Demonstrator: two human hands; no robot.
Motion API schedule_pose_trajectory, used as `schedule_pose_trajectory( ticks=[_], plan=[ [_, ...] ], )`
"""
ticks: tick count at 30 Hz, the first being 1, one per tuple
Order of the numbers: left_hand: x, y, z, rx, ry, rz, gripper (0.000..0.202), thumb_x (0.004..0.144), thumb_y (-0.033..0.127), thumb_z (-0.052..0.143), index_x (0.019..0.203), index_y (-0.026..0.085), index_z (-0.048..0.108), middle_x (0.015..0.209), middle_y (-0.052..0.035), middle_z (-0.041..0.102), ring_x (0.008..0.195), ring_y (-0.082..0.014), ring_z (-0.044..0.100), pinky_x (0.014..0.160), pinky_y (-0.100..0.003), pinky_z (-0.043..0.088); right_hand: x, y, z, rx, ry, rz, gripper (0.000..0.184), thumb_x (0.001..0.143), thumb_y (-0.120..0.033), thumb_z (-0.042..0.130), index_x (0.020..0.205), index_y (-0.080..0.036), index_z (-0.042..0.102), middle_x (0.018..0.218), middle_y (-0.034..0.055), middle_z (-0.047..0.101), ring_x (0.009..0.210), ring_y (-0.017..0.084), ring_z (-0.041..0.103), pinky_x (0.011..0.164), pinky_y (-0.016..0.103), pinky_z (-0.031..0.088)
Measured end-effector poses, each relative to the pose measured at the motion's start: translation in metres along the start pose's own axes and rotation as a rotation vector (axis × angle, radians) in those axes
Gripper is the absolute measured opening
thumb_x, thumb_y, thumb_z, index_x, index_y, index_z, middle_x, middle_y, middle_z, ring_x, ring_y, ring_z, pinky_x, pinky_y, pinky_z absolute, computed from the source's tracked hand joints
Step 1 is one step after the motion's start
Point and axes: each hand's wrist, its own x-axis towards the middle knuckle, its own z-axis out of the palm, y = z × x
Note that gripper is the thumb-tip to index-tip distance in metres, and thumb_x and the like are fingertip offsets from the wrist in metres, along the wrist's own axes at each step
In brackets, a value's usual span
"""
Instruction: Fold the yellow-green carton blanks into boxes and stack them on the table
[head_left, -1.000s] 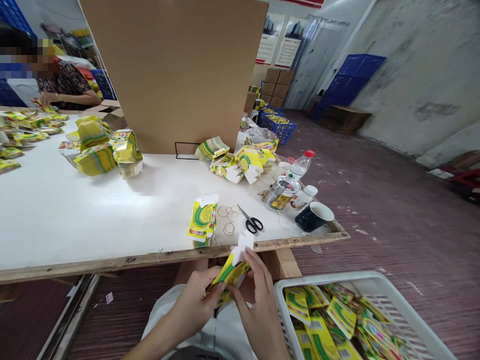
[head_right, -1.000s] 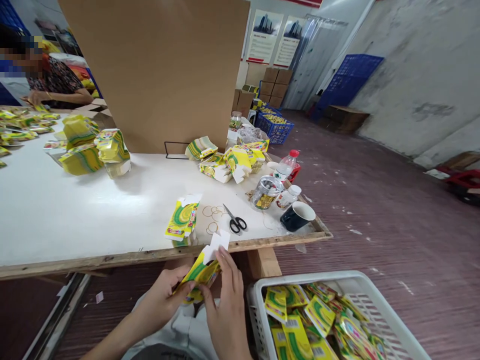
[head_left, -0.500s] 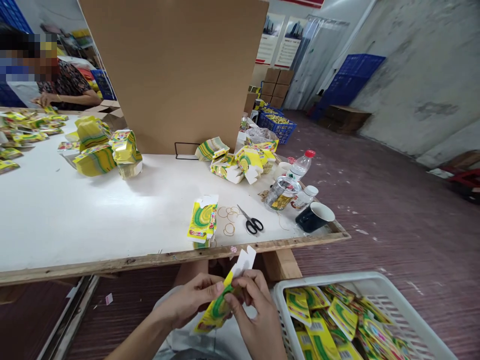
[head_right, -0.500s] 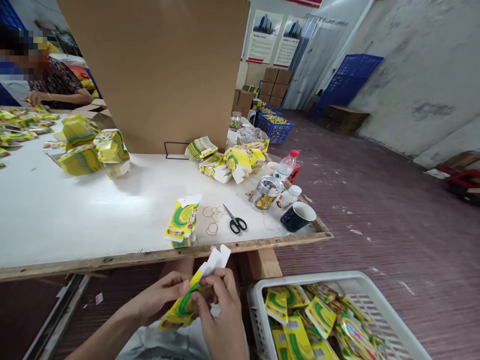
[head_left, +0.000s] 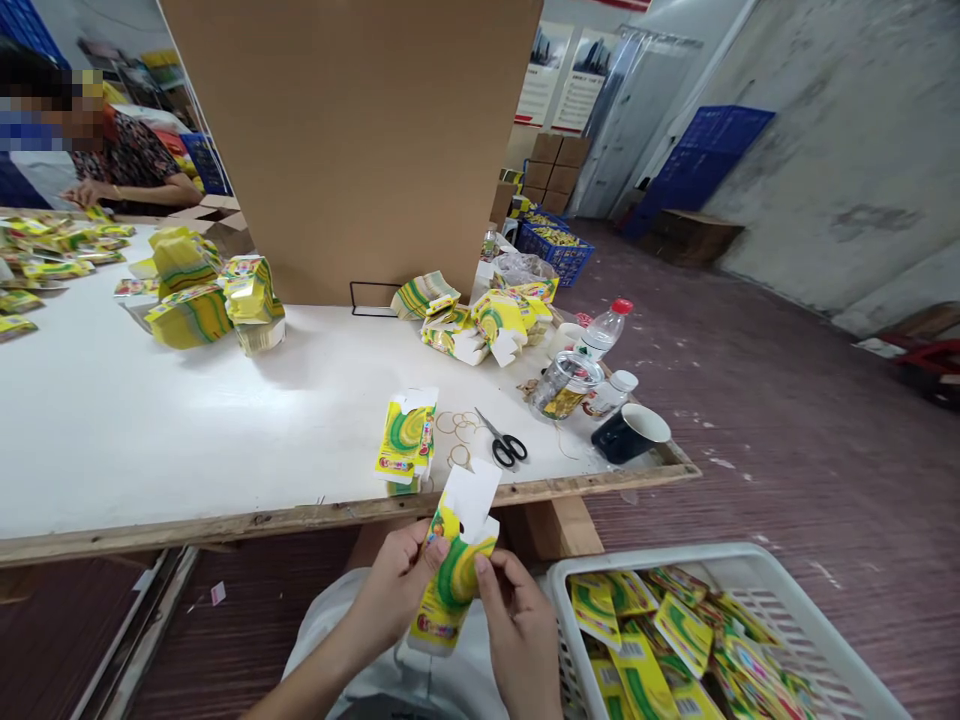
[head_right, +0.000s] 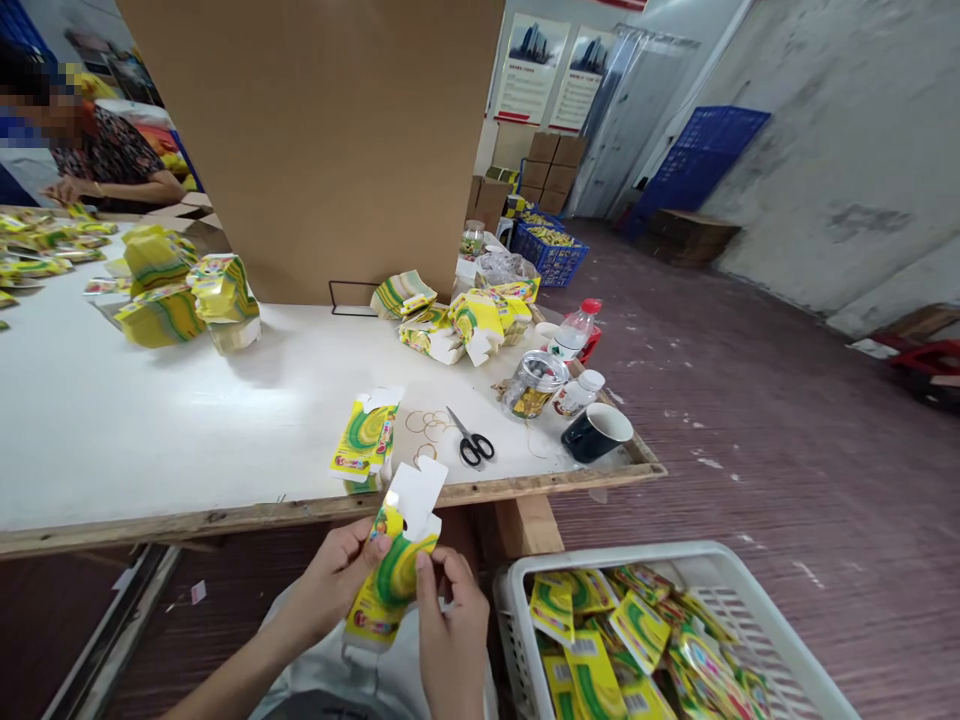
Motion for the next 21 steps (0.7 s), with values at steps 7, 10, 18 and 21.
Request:
schedule_pose_trajectory(
  ticks=[7, 10, 18, 21],
  plan=[
    [-0.007, 0.008, -0.011, 0.026, -0.031, 0.026, 0.081, 0.087, 0.04, 0.071, 0.151, 0.023, 0.025, 0.117, -0.0157, 0.072, 0.102, -0.0284, 0.069, 0.087, -0.037, 0.054, 0.008, -0.008, -0.013, 0.219, -0.063, -0.039, 0.038, 0.094, -0.037, 0.063, 0.127, -0.019, 0.059, 0.098, 0.0099, 0.073, 0.074, 0.018, 0.069, 0.067, 0.028, 0.059],
    [-0.012, 0.021, -0.016, 0.031, -0.162, 0.011, 0.074, 0.09, 0.035, 0.068, 0.152, 0.026, 0.028, 0.126, -0.0149, 0.067, 0.111, -0.0281, 0.065, 0.098, -0.039, 0.049, 0.011, -0.012, -0.02, 0.256, -0.227, -0.07, 0.044, 0.098, -0.034, 0.058, 0.14, -0.024, 0.052, 0.116, 0.0119, 0.071, 0.091, 0.02, 0.071, 0.081, 0.032, 0.059],
    [-0.014, 0.028, -0.017, 0.047, -0.313, -0.037, 0.03, 0.084, 0.035, 0.076, 0.107, 0.021, 0.064, 0.097, -0.0023, 0.064, 0.085, -0.0162, 0.061, 0.074, -0.023, 0.046, 0.015, -0.027, -0.03, 0.064, -0.35, -0.12, 0.023, 0.1, -0.038, 0.053, 0.091, -0.021, 0.067, 0.079, 0.0016, 0.064, 0.071, 0.016, 0.061, 0.062, 0.024, 0.048],
    [-0.014, 0.024, -0.015, 0.068, -0.284, -0.045, 0.026, 0.081, 0.037, 0.078, 0.097, 0.018, 0.068, 0.092, -0.0024, 0.064, 0.083, -0.016, 0.059, 0.073, -0.023, 0.045, 0.017, -0.033, -0.029, 0.014, -0.3, -0.187, 0.032, 0.1, -0.036, 0.052, 0.075, -0.02, 0.066, 0.074, 0.0016, 0.06, 0.069, 0.015, 0.059, 0.061, 0.024, 0.045]
  ],
)
